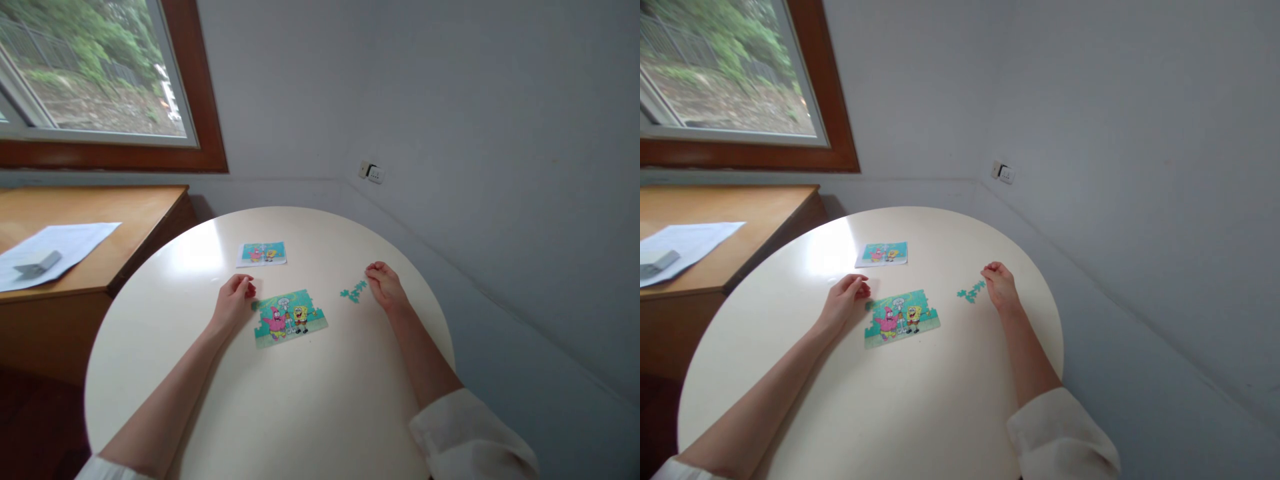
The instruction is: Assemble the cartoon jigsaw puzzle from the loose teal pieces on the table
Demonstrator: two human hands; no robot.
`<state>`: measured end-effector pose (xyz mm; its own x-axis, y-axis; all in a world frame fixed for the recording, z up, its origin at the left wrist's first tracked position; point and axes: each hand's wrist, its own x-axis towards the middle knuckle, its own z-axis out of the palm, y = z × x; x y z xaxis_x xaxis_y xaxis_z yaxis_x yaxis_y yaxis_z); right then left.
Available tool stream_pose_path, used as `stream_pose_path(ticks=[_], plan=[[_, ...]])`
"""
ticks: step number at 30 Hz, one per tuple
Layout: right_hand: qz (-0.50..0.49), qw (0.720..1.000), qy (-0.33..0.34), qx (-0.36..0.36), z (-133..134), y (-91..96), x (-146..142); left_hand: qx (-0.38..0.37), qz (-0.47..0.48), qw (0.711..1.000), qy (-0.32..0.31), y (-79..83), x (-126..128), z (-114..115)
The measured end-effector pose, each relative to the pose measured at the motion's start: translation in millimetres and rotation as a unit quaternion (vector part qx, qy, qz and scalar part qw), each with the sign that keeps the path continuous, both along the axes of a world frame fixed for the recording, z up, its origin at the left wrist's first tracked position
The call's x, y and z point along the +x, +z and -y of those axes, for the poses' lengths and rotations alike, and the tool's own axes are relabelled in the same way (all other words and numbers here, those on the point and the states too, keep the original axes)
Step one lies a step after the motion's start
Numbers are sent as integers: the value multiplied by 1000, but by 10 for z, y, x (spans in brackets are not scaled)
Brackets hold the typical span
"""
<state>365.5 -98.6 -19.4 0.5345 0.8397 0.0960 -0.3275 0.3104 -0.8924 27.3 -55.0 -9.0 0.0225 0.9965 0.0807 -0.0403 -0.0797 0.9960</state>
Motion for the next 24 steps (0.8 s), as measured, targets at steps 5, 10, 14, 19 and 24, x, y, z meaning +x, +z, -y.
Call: stream_pose_path(ticks=[5, 10, 14, 19, 24], plan=[[19, 1000, -1, -3, -1, -10, -12, 4, 1, 1000, 1, -2, 3, -5], [34, 999, -3, -8, -3, -16, -10, 2, 2, 1000, -2, 11, 2, 6], [42, 999, 3, -13, 2, -7, -25, 4, -2, 1000, 1, 6, -2, 7], [44, 999, 4, -5, 15, 24, -49, 4, -2, 1000, -3, 6, -7, 5], [45, 999, 10, -5, 17, 30, -50, 1, -2, 1000, -5, 20, -4, 19]])
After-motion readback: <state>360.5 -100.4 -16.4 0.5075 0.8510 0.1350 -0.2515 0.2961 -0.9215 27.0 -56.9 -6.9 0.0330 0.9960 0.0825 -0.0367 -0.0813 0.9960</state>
